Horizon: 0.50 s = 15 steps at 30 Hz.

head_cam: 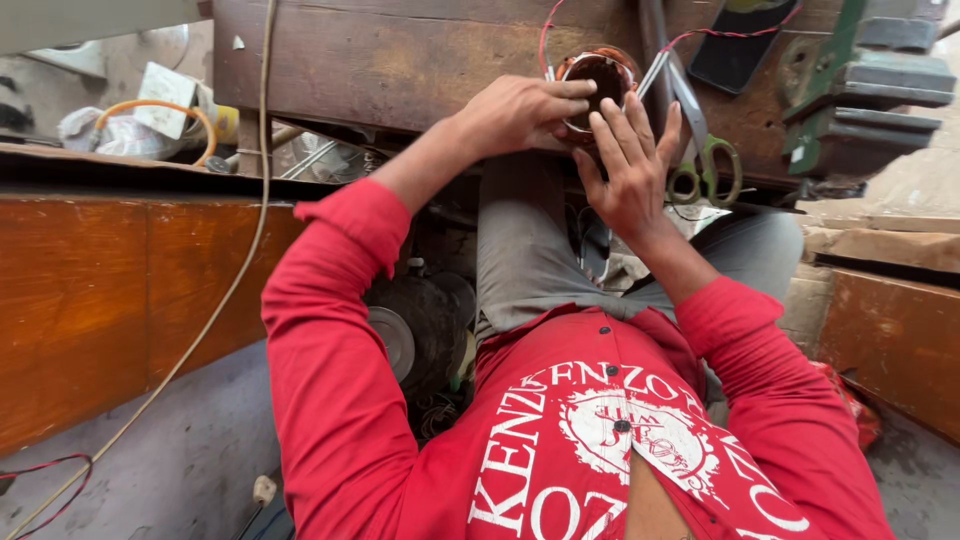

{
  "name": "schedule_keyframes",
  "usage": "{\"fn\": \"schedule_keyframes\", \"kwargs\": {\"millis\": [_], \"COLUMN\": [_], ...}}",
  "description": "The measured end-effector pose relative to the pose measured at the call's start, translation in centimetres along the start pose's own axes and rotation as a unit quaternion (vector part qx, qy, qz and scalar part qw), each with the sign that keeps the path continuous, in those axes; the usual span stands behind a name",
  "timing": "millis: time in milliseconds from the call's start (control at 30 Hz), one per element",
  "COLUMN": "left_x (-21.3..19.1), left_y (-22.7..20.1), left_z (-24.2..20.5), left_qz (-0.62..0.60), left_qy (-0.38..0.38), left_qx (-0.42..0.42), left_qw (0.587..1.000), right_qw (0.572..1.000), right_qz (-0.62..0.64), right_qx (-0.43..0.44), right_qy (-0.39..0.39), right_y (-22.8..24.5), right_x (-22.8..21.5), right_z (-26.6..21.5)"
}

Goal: The person strips insulation from copper wires using pliers and scissors, then twists and connects the wires to a copper coil on the workbench. The person cuts and prepares additional wire segments and attaches them to the coil.

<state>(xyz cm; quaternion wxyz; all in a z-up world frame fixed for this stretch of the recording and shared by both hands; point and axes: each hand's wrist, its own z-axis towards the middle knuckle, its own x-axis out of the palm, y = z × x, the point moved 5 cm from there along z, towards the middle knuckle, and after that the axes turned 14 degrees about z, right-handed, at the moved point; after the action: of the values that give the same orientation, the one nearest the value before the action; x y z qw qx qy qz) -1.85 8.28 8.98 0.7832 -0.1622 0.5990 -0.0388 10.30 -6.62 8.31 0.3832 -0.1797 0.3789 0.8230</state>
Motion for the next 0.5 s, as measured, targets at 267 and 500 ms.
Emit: {"fn": "schedule_keyframes", "kwargs": {"millis": [267,500], "left_x": [-3.2,-8.7], "left_y": [-9.9,-23.7], "left_z": [-3.5,1.8], "left_qz": [-0.167,-0.463], "left_qy": [-0.269,-0.214], "left_qx": [-0.125,0.102], "left_qw": [0.940,0.854], "right_qw": [0.991,0.910], "right_qz": [0.104,0.088], "right_qx": [0.085,0.312], "right_qy": [0.012,0.257], "right_y": [-1.4,-5.3], "right_x": [-1.9,6.4], "right_z": [-10.1,-18.6]}}
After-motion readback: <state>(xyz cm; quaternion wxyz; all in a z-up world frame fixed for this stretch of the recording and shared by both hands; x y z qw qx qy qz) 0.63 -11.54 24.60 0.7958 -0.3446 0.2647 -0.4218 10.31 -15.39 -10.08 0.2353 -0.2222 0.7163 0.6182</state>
